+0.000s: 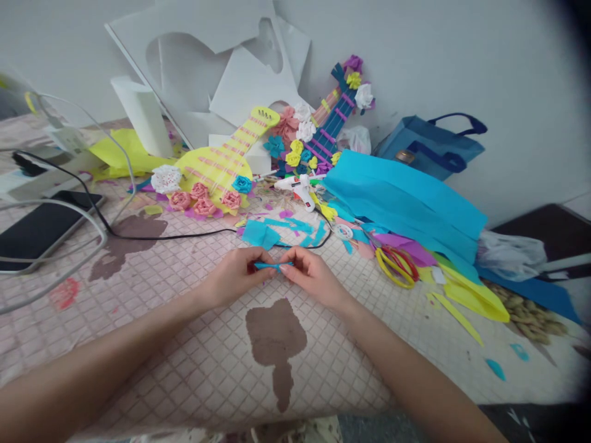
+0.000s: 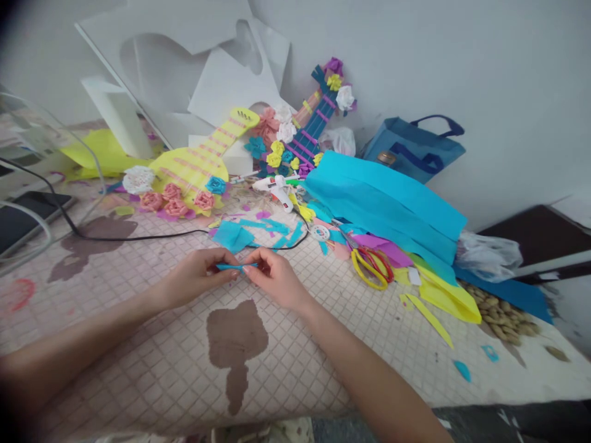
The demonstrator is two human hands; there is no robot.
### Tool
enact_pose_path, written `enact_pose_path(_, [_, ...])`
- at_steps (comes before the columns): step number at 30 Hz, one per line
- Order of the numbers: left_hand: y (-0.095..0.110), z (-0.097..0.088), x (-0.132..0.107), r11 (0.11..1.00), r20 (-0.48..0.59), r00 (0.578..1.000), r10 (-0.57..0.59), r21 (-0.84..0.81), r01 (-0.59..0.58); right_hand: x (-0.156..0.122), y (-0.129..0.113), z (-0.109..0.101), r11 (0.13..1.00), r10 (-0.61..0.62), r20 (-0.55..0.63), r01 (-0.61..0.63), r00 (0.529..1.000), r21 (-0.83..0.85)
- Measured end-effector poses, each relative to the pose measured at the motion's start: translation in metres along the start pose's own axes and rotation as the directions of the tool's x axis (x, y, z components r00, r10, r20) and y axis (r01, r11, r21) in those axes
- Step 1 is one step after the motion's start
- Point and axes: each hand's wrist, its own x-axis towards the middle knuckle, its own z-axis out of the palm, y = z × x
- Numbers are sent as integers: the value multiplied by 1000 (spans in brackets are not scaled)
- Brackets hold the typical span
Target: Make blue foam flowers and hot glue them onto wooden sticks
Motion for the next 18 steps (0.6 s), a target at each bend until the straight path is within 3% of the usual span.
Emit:
enact_pose_path(9, [2, -1, -2, 998, 14, 999, 45, -39, -44, 0, -3, 5, 997, 22, 6, -22, 1000, 69])
enact_pose_path(16, [0, -5, 1, 976, 102, 995, -15, -213, 36, 2, -1, 1, 995, 7, -25, -5, 1000, 96])
enact_pose_path(18, [-2, -7, 3, 971, 84, 996, -30, -235, 49, 3, 0, 0, 996, 2, -42, 2, 999, 94])
